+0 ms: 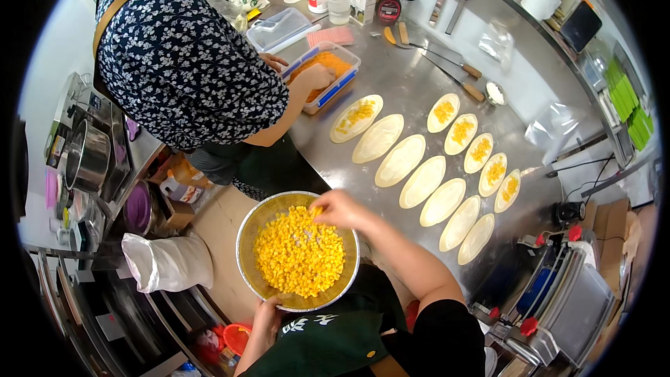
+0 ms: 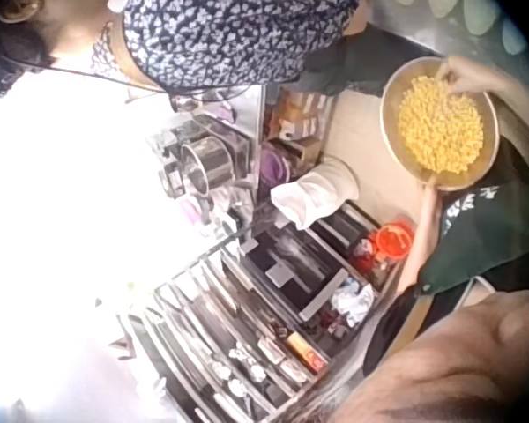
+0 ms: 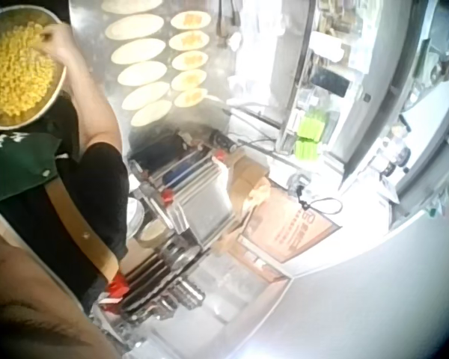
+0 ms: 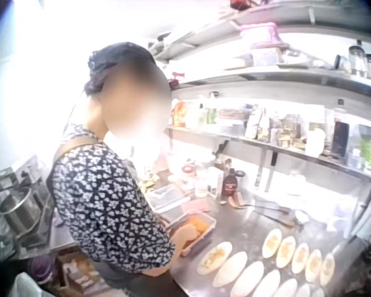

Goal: The person places corn kernels onto several oval dough pieces laid out on a stainless steel counter. They then place slices of ham on top of the corn. A coworker adds shredded cheese to the same dough pieces.

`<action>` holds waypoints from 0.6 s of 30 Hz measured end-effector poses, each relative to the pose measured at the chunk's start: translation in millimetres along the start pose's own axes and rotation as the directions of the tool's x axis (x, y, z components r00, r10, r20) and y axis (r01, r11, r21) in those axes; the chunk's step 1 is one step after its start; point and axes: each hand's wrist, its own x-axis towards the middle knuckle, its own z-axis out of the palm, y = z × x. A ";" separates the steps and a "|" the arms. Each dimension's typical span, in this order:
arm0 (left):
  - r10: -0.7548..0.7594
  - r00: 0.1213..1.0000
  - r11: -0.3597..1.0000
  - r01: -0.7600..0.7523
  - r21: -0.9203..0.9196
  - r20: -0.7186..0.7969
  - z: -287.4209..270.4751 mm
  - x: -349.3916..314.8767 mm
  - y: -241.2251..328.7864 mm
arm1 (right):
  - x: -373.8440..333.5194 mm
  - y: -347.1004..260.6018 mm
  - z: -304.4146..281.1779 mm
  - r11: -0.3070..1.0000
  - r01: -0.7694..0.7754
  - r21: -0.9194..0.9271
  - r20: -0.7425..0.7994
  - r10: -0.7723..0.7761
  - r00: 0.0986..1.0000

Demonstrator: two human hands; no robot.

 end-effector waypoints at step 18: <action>-0.016 0.980 0.988 -0.015 -0.151 -0.200 11.5 -12.0 -31.6 | 99.4 122.1 -147.1 0.789 -0.472 -0.394 -0.535 0.221 0.815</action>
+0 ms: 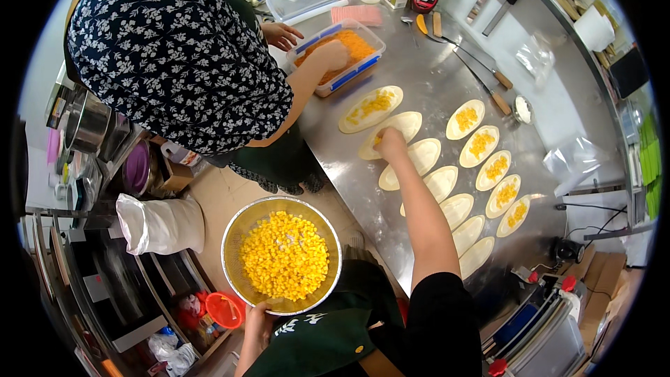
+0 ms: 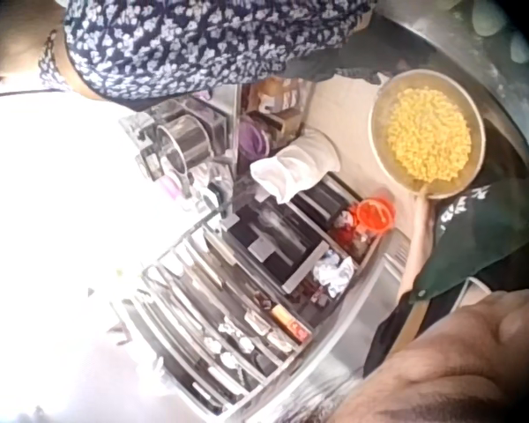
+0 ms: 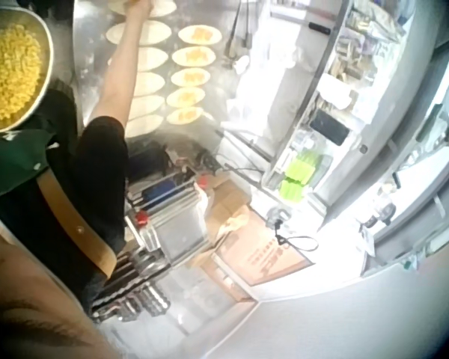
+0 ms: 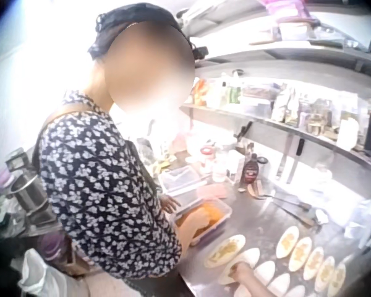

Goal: The person places corn kernels onto several oval dough pieces laid out on a stainless steel counter. They then place slices of ham on top of the corn. A coworker adds shredded cheese to the same dough pieces.

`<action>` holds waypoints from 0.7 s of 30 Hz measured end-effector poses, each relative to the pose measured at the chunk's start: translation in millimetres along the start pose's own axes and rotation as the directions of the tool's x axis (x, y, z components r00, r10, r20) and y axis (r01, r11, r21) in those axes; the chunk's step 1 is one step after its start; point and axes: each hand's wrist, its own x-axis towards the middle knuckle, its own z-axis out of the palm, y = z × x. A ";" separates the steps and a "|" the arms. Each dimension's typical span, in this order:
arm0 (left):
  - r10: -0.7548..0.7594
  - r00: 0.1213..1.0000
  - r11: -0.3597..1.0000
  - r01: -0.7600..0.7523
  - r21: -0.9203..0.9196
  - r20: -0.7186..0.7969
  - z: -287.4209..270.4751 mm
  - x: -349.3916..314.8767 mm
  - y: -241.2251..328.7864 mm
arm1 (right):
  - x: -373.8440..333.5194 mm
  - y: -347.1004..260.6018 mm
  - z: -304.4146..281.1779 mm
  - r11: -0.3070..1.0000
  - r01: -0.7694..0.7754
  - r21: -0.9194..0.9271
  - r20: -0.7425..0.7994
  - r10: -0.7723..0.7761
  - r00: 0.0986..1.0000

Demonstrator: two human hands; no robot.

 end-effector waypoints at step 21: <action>-0.048 0.997 0.999 0.049 0.008 -0.068 20.4 3.0 4.8 | 78.6 56.4 -36.6 0.993 -0.100 -0.058 -0.193 0.087 0.977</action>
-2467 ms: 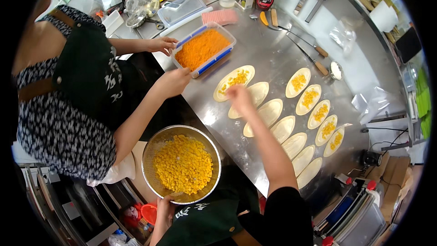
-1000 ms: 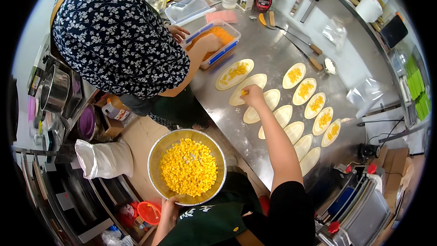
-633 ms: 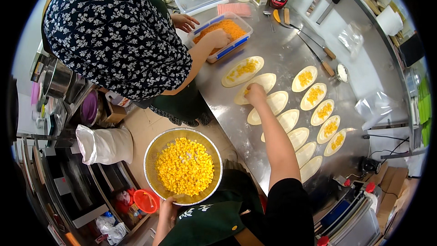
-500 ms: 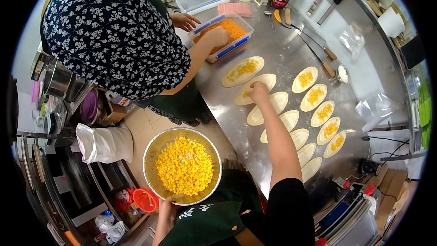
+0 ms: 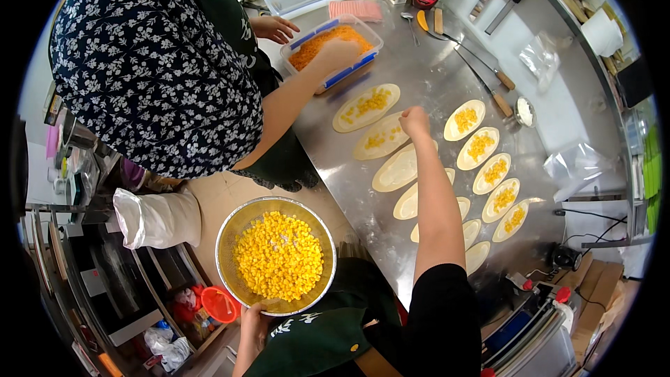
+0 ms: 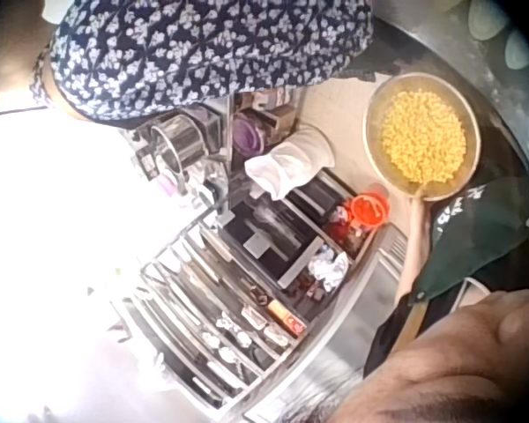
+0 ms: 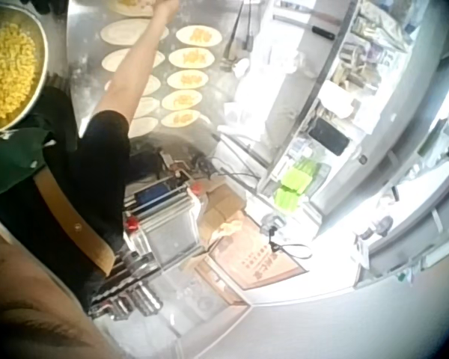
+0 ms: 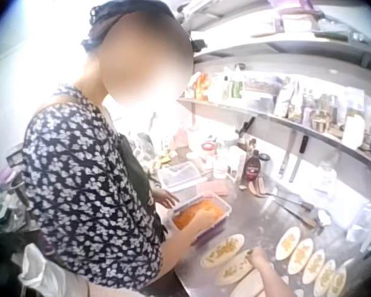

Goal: The person places corn kernels onto several oval dough pieces laid out on a stainless steel counter. They then place slices of ham on top of the corn. A coworker adds shredded cheese to the same dough pieces.

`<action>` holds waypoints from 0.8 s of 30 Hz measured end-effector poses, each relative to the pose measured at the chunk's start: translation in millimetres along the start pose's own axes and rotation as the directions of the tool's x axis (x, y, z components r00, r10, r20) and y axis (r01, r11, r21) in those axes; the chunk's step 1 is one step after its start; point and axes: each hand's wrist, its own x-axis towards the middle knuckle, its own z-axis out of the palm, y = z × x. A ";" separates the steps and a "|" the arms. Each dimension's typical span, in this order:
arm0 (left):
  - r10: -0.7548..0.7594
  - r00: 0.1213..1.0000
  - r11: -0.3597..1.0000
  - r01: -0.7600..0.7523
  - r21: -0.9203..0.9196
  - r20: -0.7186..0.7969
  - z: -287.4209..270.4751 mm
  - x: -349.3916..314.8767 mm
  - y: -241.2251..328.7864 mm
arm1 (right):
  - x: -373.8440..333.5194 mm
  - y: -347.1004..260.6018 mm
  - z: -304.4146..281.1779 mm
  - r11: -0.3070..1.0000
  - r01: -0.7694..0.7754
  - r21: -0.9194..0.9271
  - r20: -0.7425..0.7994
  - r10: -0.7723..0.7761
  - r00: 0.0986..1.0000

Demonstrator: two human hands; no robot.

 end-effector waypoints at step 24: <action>0.012 0.996 0.999 -0.015 0.038 0.083 12.6 11.7 12.7 | -276.7 -130.4 34.2 0.698 0.652 0.297 0.657 -0.645 0.390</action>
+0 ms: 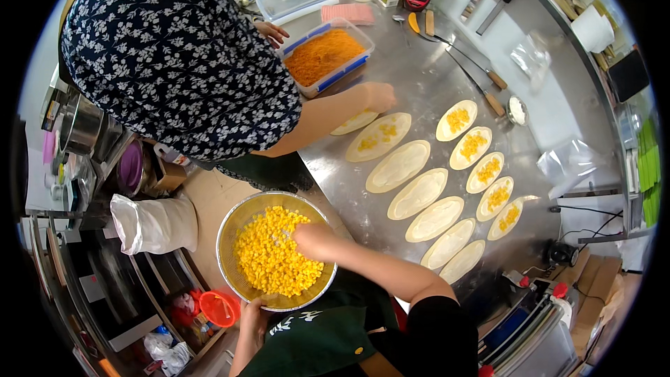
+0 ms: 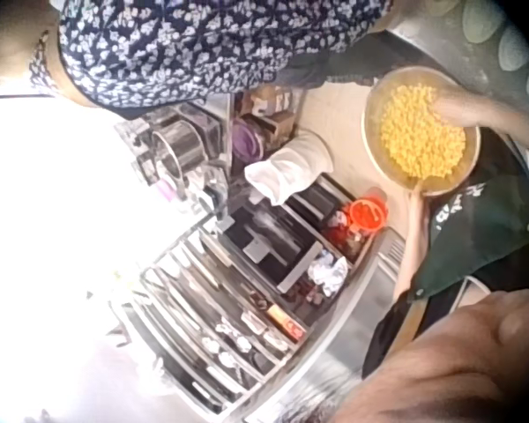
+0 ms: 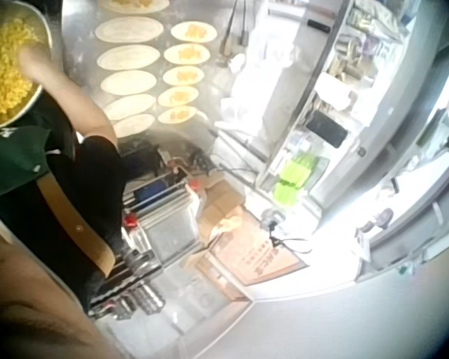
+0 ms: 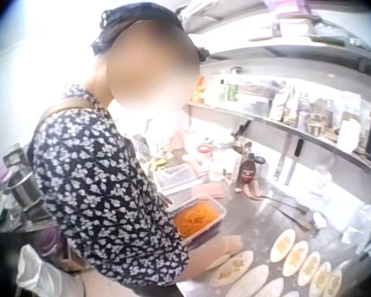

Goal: The person places corn kernels onto several oval dough pieces laid out on a stainless steel counter. They then place slices of ham on top of the corn. A coworker adds shredded cheese to the same dough pieces.

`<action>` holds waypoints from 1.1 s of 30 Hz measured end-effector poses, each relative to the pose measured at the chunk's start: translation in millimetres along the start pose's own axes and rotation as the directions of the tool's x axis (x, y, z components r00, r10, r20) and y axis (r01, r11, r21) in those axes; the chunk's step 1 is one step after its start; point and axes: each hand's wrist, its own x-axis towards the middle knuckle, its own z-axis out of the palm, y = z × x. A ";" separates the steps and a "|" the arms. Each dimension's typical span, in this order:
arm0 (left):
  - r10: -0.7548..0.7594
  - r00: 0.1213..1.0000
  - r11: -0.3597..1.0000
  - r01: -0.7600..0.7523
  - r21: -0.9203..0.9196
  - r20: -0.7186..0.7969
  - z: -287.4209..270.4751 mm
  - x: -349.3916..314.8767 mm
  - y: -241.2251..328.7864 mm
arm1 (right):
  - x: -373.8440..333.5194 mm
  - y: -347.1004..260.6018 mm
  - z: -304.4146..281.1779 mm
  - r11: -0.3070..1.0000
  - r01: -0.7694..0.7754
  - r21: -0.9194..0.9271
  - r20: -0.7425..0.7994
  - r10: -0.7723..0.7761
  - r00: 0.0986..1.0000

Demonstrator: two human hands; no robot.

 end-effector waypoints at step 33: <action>0.024 0.997 0.999 -0.026 -0.032 -0.069 2.9 -12.4 -6.4 | 16.7 218.1 -120.4 0.391 0.051 0.919 -0.381 0.849 0.365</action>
